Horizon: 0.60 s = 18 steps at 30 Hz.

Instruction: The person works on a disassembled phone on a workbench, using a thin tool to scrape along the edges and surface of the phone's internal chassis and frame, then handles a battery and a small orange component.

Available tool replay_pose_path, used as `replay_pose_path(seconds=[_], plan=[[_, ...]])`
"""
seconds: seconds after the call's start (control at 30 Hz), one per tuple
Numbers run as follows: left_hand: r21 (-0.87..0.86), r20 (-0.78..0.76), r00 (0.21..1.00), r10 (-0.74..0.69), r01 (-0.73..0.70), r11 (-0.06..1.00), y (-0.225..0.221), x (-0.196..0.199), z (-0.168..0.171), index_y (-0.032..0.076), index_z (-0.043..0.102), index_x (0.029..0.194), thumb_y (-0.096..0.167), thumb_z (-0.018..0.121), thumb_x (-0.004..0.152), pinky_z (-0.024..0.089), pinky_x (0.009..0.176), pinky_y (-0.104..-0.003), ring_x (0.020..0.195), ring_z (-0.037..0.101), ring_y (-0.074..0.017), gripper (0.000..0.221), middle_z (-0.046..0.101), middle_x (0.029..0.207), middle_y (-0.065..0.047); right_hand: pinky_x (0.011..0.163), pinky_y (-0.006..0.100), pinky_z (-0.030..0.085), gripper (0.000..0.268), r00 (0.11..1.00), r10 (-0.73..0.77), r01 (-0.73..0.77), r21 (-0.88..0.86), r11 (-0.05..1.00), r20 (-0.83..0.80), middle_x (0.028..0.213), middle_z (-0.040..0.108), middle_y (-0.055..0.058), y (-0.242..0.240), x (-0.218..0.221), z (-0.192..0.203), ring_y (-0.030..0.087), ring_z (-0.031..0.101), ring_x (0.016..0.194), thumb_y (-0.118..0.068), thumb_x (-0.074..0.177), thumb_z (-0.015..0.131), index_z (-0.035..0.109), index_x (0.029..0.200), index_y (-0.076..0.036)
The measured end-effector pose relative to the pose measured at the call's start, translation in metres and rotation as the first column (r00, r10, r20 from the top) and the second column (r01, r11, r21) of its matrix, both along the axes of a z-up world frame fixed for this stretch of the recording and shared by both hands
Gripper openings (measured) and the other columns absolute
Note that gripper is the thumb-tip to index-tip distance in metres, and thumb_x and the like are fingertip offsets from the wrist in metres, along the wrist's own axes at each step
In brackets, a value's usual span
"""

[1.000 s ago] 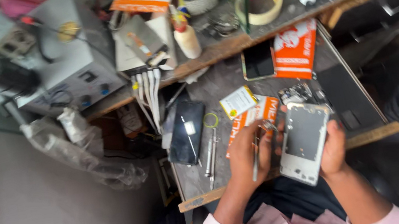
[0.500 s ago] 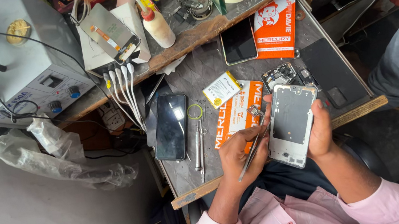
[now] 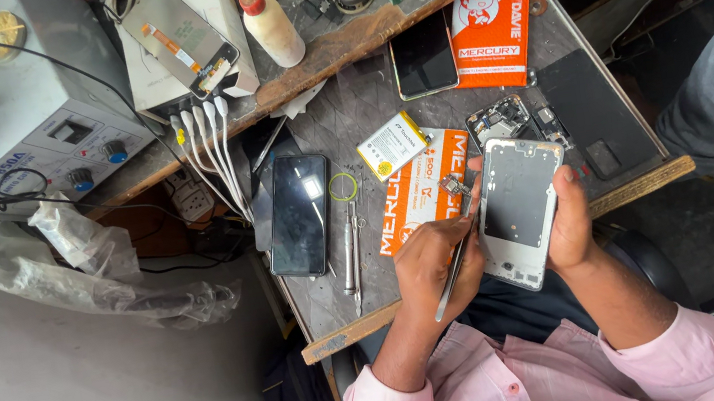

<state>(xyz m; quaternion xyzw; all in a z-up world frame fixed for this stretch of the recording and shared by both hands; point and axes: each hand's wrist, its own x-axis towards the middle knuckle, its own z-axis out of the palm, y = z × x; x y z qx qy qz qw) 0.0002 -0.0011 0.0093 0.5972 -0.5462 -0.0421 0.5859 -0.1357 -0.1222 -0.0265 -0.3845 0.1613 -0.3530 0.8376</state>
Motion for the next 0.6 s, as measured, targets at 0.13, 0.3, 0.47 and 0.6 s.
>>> replay_pose_path(seconds=[0.13,0.3,0.47,0.6], plan=[[-0.011,0.041,0.999,-0.006,0.006,1.0,0.0,-0.0007,0.0026,0.0,0.067,0.098,-0.005,0.075,0.081,0.058,0.073,-0.037,0.08,0.072,-0.0302,0.02,0.072,0.094,-0.014,0.092,0.043,0.055,0.096,1.0,-0.001,0.001,0.0,1.0,0.005,0.116,0.065,0.02,-0.001,-0.0009,-0.0017,0.029,0.066,0.102,-0.072,0.099,0.048,0.047,0.145,0.013],[0.04,0.04,0.999,-0.016,0.015,0.999,0.0045,-0.0013,0.0037,0.003,0.066,0.096,-0.005,0.073,0.08,0.058,0.072,-0.037,0.077,0.071,-0.0285,0.02,0.071,0.09,-0.011,0.087,0.044,0.056,0.094,0.999,-0.046,0.046,-0.053,0.998,0.007,0.12,0.064,0.02,-0.0019,0.0012,-0.0024,0.028,0.066,0.101,-0.072,0.098,0.048,0.044,0.146,0.009],[0.003,0.05,0.998,0.035,-0.035,0.999,-0.0036,-0.0039,0.0039,0.001,0.067,0.101,-0.006,0.075,0.083,0.058,0.073,-0.037,0.08,0.071,-0.0297,0.021,0.072,0.095,-0.013,0.094,0.043,0.055,0.096,1.0,0.023,-0.023,-0.015,1.0,-0.002,0.114,0.064,0.022,-0.002,0.0004,-0.0054,0.029,0.065,0.105,-0.073,0.101,0.045,0.047,0.149,0.01],[0.025,0.081,0.996,0.035,-0.037,0.999,0.0015,-0.0072,0.0038,0.003,0.067,0.096,-0.006,0.077,0.081,0.057,0.069,-0.036,0.075,0.071,-0.0277,0.02,0.072,0.092,-0.011,0.092,0.046,0.054,0.091,0.998,-0.066,0.066,-0.052,0.996,0.006,0.131,0.06,0.021,-0.0006,0.0029,-0.0045,0.03,0.064,0.108,-0.072,0.101,0.045,0.045,0.148,0.006]])
